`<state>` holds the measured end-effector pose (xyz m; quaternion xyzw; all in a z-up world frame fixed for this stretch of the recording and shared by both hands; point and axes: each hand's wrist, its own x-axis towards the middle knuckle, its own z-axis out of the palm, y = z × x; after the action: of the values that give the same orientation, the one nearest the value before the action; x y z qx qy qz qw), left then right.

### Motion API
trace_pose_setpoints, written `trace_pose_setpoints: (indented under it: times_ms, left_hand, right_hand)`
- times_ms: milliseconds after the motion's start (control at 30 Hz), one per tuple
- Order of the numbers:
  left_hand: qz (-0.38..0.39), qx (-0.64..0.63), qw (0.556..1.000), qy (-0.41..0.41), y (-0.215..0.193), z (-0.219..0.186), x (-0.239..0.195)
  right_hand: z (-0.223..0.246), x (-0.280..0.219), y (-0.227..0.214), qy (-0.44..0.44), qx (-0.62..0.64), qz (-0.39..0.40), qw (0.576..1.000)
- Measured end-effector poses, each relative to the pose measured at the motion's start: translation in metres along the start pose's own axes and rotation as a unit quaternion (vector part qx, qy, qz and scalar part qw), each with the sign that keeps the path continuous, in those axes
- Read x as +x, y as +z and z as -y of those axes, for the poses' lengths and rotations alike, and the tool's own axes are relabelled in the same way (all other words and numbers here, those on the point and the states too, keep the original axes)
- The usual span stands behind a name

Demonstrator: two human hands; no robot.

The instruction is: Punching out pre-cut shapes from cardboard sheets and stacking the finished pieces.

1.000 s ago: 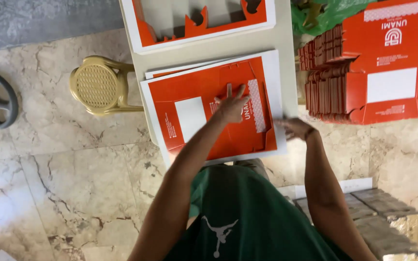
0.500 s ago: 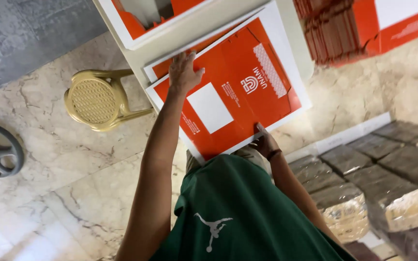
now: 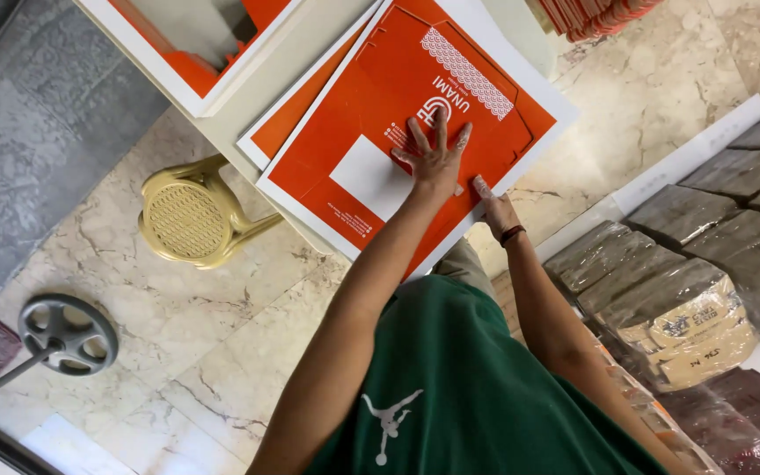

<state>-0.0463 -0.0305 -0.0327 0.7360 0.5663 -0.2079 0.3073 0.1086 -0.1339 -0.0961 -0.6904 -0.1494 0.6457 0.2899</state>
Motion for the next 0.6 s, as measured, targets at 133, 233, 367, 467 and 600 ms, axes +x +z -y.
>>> trace_pose_setpoints:
  times_ms: [133, 233, 367, 467, 600]
  left_hand:
    - [0.016, 0.022, 0.999, -0.035, 0.004, -0.006, 0.003]
    - [0.018, 0.013, 0.999, -0.040, -0.022, -0.008, -0.008]
    - [0.033, 0.001, 0.999, -0.022, -0.016, -0.004, -0.024]
    - [0.017, -0.036, 0.999, 0.017, 0.002, 0.014, 0.006]
    - [0.004, -0.071, 0.996, 0.053, 0.006, 0.041, -0.024]
  right_hand:
    - [0.008, -0.013, -0.003, -0.060, -0.117, 0.016, 0.991]
    - [0.000, 0.013, -0.011, -0.151, -0.099, 0.081, 0.980]
    - [-0.028, 0.019, -0.026, -0.182, -0.039, 0.151, 0.971]
    - [0.026, -0.011, -0.002, -0.081, -0.217, 0.061, 0.971]
    - [-0.054, 0.077, -0.049, -0.016, -0.071, 0.078, 0.994]
